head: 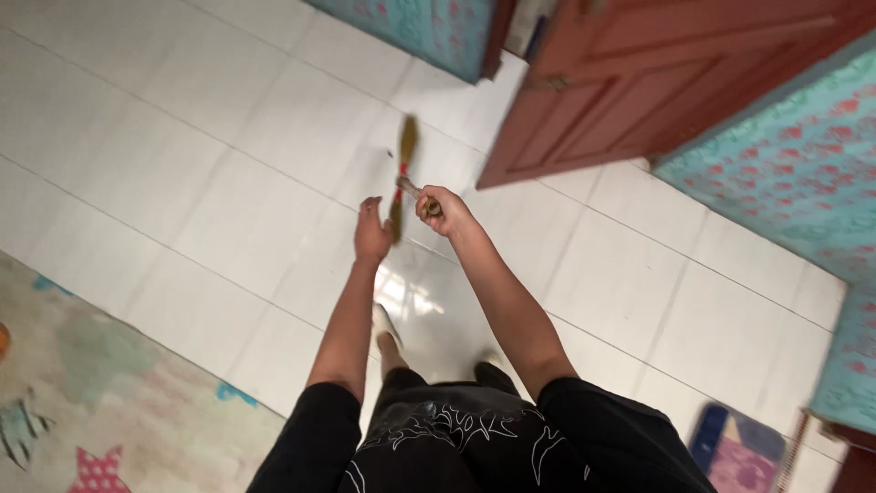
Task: Sweeping a tiled hallway with a broom and moving floor mats.
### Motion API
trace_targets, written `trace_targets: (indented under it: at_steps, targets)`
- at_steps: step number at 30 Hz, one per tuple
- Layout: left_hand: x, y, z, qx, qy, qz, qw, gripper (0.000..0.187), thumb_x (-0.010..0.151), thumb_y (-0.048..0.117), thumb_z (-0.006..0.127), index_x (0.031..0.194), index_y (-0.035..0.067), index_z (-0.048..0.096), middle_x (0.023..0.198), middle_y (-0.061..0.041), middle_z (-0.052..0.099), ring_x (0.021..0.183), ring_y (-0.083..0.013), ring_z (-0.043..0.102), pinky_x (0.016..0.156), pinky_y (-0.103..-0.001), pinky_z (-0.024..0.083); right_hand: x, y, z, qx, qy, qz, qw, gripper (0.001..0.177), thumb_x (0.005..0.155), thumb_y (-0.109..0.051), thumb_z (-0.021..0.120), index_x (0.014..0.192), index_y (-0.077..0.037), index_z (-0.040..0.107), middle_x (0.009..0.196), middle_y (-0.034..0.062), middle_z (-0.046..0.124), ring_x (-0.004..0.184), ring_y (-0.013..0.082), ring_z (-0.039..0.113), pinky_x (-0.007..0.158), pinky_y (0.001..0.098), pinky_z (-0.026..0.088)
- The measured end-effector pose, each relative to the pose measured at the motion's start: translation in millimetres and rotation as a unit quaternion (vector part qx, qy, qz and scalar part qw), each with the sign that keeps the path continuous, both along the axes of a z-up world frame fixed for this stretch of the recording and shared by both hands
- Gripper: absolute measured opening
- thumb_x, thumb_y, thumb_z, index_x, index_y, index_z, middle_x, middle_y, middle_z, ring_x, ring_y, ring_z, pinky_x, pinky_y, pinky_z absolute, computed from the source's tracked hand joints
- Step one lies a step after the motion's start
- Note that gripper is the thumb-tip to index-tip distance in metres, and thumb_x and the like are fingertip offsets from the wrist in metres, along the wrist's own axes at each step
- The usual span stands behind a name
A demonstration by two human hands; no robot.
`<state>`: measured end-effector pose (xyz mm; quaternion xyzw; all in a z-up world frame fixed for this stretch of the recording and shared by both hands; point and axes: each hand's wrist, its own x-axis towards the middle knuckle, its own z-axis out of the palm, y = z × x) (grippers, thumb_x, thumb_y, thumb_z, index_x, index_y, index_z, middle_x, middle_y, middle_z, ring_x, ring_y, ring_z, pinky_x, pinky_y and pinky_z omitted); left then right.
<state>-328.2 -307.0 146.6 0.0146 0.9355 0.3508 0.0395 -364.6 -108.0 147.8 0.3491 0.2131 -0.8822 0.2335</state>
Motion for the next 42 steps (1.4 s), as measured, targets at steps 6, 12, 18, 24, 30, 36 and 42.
trace_targets:
  at_steps: [6, 12, 18, 24, 30, 36, 42]
  targets:
    - [-113, -40, 92, 0.066, 0.105, -0.094, 0.988, 0.062, 0.086, 0.004, 0.069, 0.144, 0.011, 0.048, 0.149, -0.012, 0.048, 0.136, -0.0346, 0.048, 0.110, -0.044, 0.044, -123, -82, 26, 0.026, 0.080, -0.029, 0.996, 0.012, 0.093, -0.009, 0.060, 0.084, -0.003, 0.056, 0.074, 0.0083, 0.061, 0.059, 0.0168, 0.061, 0.051, 0.0249, 0.053]
    - [-211, -52, 112, 0.086, 0.151, -0.181, 0.968, 0.055, 0.084, 0.001, 0.069, 0.137, 0.011, 0.056, 0.143, -0.009, 0.057, 0.132, -0.0330, 0.054, 0.108, -0.043, 0.046, -199, -101, 103, 0.073, 0.097, -0.038, 0.992, 0.017, 0.093, -0.020, 0.063, 0.081, -0.008, 0.058, 0.070, 0.0052, 0.063, 0.058, 0.0152, 0.063, 0.048, 0.0247, 0.051]
    - [-285, -3, 124, 0.107, 0.181, -0.196, 0.958, 0.053, 0.081, 0.003, 0.072, 0.132, 0.009, 0.059, 0.131, -0.009, 0.064, 0.125, -0.0316, 0.057, 0.103, -0.045, 0.046, -268, -51, 113, 0.068, 0.104, -0.058, 0.991, 0.030, 0.096, -0.034, 0.059, 0.077, -0.010, 0.056, 0.069, 0.0065, 0.064, 0.057, 0.0162, 0.063, 0.047, 0.0248, 0.051]
    - [-383, 45, 82, 0.094, 0.195, -0.206, 0.954, 0.042, 0.090, 0.006, 0.070, 0.129, 0.007, 0.058, 0.118, -0.012, 0.066, 0.112, -0.0352, 0.061, 0.096, -0.047, 0.048, -355, -1, 78, 0.099, 0.129, -0.034, 0.986, 0.045, 0.100, -0.047, 0.047, 0.085, -0.007, 0.061, 0.071, 0.0085, 0.066, 0.056, 0.0162, 0.063, 0.046, 0.0253, 0.051]
    - [-502, 101, 82, 0.158, 0.063, -0.171, 0.970, 0.021, 0.106, 0.008, 0.045, 0.121, 0.006, 0.060, 0.106, -0.019, 0.066, 0.101, -0.0356, 0.062, 0.089, -0.047, 0.053, -464, 44, 75, 0.375, 0.215, 0.042, 0.901, 0.042, 0.096, -0.046, 0.044, 0.100, -0.008, 0.061, 0.063, 0.0115, 0.065, 0.042, 0.0194, 0.058, 0.036, 0.0313, 0.049]
    - [-577, 162, 89, 0.091, 0.091, -0.194, 0.973, 0.031, 0.098, 0.015, 0.055, 0.127, 0.008, 0.062, 0.115, -0.022, 0.067, 0.108, -0.0430, 0.063, 0.088, -0.052, 0.052, -530, 85, 105, 0.692, 0.313, 0.030, 0.651, 0.036, 0.086, -0.026, 0.072, 0.113, -0.003, 0.065, 0.071, 0.0158, 0.069, 0.061, 0.0302, 0.069, 0.054, 0.0411, 0.055]
    - [-647, 200, 73, 0.088, 0.073, -0.207, 0.972, 0.026, 0.101, 0.015, 0.050, 0.123, 0.006, 0.060, 0.120, -0.022, 0.066, 0.111, -0.0441, 0.062, 0.088, -0.054, 0.051, -585, 106, 115, 0.763, 0.215, 0.042, 0.609, 0.036, 0.089, -0.035, 0.074, 0.098, 0.000, 0.073, 0.069, 0.0178, 0.070, 0.067, 0.0362, 0.071, 0.066, 0.0470, 0.055]
